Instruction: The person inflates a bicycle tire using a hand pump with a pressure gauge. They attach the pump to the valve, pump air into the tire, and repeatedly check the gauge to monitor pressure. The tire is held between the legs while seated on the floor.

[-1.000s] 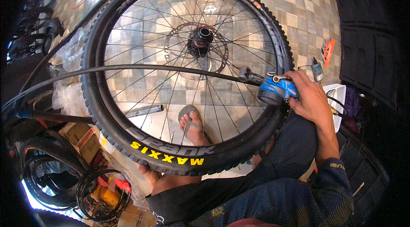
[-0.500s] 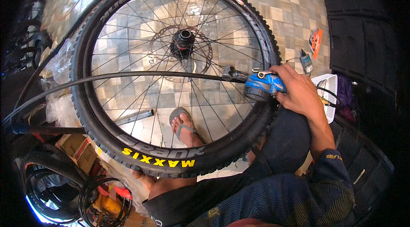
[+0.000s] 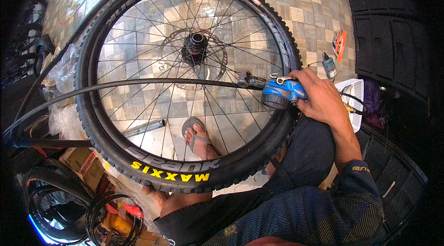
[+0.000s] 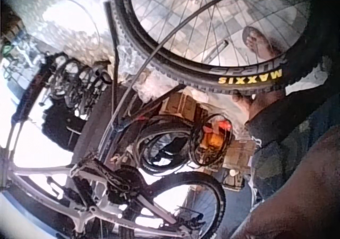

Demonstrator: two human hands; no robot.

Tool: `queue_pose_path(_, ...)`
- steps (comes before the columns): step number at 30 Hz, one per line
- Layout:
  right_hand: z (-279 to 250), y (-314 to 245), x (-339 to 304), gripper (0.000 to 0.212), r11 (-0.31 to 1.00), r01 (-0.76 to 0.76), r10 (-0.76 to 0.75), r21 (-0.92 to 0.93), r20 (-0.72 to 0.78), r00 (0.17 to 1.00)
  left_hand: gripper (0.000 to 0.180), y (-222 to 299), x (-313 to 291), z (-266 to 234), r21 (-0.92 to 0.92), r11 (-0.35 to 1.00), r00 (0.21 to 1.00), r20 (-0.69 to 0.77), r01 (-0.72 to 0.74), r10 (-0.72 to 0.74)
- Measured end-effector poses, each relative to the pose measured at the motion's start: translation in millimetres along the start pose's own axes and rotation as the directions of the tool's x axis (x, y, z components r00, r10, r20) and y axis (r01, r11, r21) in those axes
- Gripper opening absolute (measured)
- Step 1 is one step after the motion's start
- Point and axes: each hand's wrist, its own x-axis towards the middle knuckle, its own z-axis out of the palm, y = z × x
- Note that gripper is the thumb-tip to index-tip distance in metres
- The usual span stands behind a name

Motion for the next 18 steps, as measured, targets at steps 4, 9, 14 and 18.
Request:
queue_pose_path(4, 1.3, 2.3, -0.5, 0.061, 1.0, -0.007, 0.007, 0.011, 0.005, 1.0, 0.074, 10.0, -6.8, -8.0, 0.007, 1.0, 1.0, 0.006, -0.018, 0.018)
queue_pose_path(9, 1.2, 0.3, 1.6, 0.061, 1.0, -0.003, 0.003, 0.013, 0.007, 1.0, 0.076, 13.2, -8.5, -14.9, -0.036, 0.999, 0.999, -0.028, 0.023, -0.024)
queue_pose_path(14, 1.3, 2.9, -0.4, 0.062, 1.0, -0.019, 0.019, 0.004, 0.018, 1.0, 0.08, 28.3, -13.2, -22.9, -0.092, 0.993, 0.998, -0.014, 0.067, -0.069)
queue_pose_path(18, -0.7, 0.4, 1.0, 0.062, 1.0, -0.017, 0.016, 0.008, 0.028, 0.999, 0.081, 25.0, -12.9, -26.0, -0.083, 0.995, 0.999, -0.013, 0.05, -0.051)
